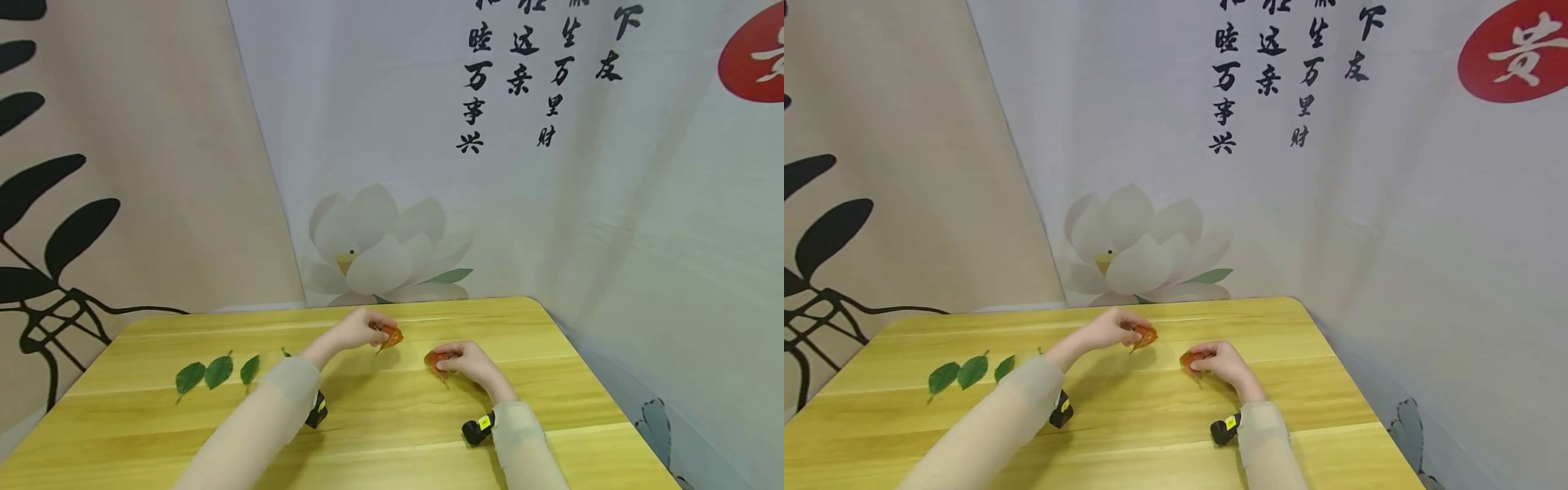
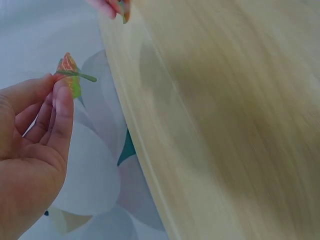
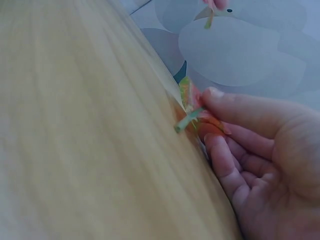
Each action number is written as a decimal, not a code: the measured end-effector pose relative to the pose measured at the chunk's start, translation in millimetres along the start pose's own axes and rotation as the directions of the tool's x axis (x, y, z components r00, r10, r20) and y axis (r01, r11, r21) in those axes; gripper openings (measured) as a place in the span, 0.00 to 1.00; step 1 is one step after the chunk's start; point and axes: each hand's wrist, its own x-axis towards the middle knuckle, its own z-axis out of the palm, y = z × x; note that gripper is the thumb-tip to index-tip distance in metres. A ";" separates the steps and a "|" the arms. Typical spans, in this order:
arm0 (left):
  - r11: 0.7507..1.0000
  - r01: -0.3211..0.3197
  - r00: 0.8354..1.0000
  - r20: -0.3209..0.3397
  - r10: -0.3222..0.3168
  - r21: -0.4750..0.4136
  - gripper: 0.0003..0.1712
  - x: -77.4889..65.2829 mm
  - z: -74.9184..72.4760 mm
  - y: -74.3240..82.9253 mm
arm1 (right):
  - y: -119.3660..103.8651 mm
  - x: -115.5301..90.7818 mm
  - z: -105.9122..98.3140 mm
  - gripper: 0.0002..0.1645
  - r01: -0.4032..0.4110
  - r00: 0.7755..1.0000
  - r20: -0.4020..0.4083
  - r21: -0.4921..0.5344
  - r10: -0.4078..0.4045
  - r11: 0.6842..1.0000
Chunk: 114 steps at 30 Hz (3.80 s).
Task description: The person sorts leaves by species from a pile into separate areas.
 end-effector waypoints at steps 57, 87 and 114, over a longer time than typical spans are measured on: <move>0.890 0.189 0.968 -0.229 -0.098 0.415 0.13 -147.4 29.6 -13.6 | -40.7 -25.4 3.0 0.21 -0.033 0.998 -0.057 0.016 0.034 0.999; 0.795 0.162 0.977 -0.209 -0.045 0.585 0.14 -144.6 34.3 -13.1 | -12.0 -6.4 4.4 0.20 -0.047 0.996 -0.081 0.026 0.049 0.999; 0.814 0.168 0.976 -0.210 -0.058 0.556 0.08 -145.6 36.5 -11.3 | -51.1 -18.1 64.4 0.25 -0.091 0.996 0.047 0.357 0.079 0.929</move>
